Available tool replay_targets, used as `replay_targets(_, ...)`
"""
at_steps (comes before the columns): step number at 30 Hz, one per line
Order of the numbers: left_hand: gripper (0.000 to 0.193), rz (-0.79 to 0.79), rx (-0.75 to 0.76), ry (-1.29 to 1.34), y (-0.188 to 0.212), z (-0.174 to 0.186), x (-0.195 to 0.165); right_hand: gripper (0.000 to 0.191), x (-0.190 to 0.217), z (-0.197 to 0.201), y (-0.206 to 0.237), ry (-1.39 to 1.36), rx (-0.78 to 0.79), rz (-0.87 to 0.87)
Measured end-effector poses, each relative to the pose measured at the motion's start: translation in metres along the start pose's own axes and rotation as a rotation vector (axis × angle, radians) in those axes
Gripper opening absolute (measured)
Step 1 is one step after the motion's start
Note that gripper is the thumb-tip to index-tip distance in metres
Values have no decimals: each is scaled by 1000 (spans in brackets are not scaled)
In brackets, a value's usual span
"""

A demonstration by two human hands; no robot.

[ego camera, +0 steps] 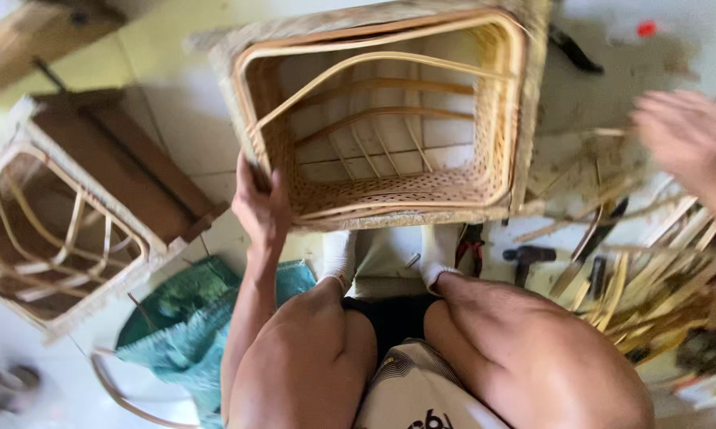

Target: The person inserts thin wooden strips into a rectangular basket frame, tapping them into place with a hammer and pliers. The person then applies glue along the frame edges to secure the strips.

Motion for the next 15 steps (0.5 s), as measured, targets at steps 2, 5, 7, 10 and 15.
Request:
replay_targets(2, 58, -14, 18, -35, -19, -2, -6, 16, 17, 44, -26, -127, -91, -47)
replay_targets(5, 59, 48, 75, -38, -41, -3, -11, 20, 32, 90, -86, -214, -212, 2)
replay_targets(7, 61, 59, 95, -43, -43, -4, -14, 23, 34, 101, -140, -233, -290, 119)
replay_targets(10, 25, 83, 62, 81, -31, -5, -16, 28, 51, 107, -222, -260, -389, 371)
replay_targets(15, 44, -105, -32, 53, -20, -3, -18, 33, 108, 16, -362, -696, -343, 505)
Point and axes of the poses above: each hand's wrist, its own y-axis away from the middle knuckle, its own z-axis out of the back of the hand, x = y × z, the point moved 2 cm from there along -y, towards the middle knuckle, and after that the axes turned 12 degrees about z, right-handed, at the moved point
